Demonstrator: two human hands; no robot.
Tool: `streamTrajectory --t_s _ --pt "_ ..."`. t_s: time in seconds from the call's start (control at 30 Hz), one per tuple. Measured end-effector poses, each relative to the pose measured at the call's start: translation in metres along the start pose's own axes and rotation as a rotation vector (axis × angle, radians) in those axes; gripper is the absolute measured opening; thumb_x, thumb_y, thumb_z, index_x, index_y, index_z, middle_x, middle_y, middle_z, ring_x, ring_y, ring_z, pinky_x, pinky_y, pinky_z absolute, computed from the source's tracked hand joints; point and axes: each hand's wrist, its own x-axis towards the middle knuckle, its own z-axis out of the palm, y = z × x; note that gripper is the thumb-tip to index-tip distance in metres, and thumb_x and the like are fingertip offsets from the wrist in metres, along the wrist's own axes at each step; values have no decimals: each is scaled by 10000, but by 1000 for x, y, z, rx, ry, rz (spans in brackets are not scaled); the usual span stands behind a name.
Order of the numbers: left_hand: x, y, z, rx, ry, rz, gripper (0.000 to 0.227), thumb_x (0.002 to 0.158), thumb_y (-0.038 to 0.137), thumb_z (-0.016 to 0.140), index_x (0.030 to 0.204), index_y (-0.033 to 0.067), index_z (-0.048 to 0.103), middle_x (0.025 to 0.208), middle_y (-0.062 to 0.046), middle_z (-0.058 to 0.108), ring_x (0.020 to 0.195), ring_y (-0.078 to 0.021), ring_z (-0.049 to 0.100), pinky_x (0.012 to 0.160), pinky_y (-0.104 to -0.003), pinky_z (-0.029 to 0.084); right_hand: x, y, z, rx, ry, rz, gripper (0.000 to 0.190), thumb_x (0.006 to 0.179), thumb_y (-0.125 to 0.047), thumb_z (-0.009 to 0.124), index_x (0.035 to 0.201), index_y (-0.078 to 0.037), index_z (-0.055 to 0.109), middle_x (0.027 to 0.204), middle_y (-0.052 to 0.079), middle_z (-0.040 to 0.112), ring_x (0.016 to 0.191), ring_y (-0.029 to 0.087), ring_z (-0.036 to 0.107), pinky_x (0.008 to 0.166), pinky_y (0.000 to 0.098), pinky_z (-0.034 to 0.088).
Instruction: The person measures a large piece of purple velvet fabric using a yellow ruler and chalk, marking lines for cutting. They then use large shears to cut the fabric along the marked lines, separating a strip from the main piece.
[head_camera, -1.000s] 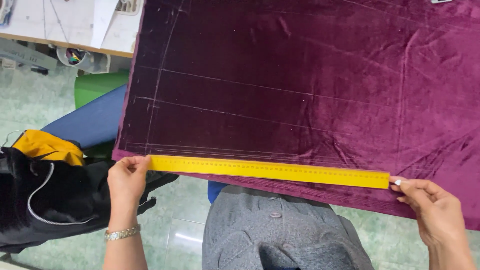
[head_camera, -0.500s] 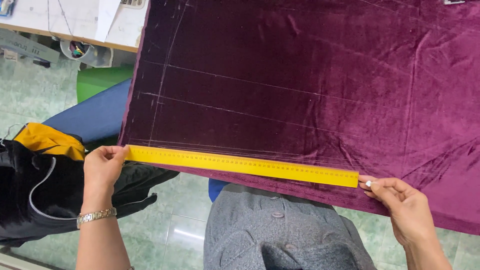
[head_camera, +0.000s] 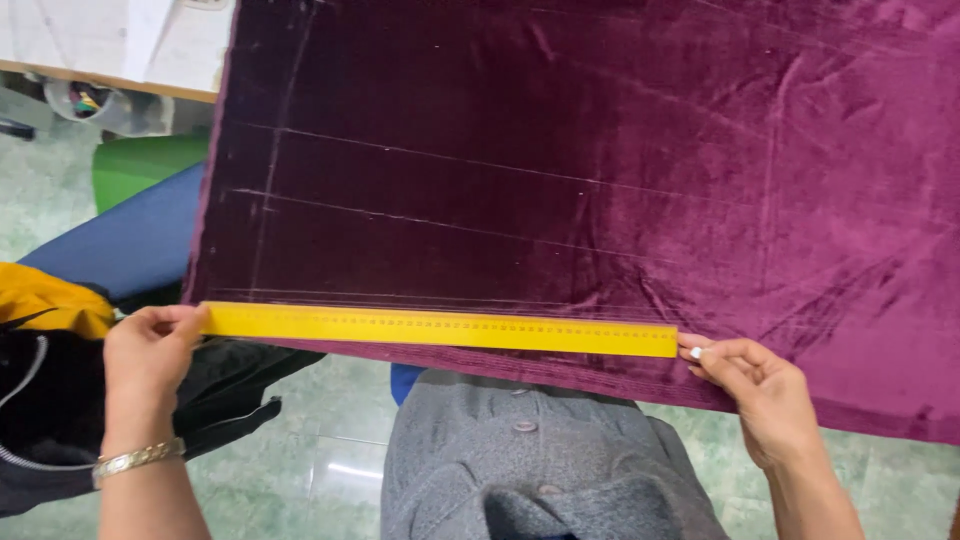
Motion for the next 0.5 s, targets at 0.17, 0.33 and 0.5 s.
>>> streamTrajectory --t_s 0.17,0.33,0.5 --pt "-1 -4 2 -39 -2 19 180 950 204 733 955 32 679 837 -75 654 736 -121 572 648 -257 456 -1 -4 0 -2 -24 -20 62 865 -21 600 820 22 604 1146 291 696 1022 278 692 864 291 538" --pt "-2 -8 1 -16 10 53 194 973 203 727 968 17 671 843 -120 659 758 -144 592 694 -272 471 -4 -14 4 0 -13 23 42 844 -36 627 813 -8 634 1123 261 721 1035 244 688 877 303 540" --pt "-5 -2 3 -28 8 34 181 998 168 722 970 3 653 888 -135 656 794 -161 610 732 -278 508 -6 -15 6 -27 -12 20 33 837 -26 629 822 -2 647 1146 242 722 1037 207 675 860 274 521"
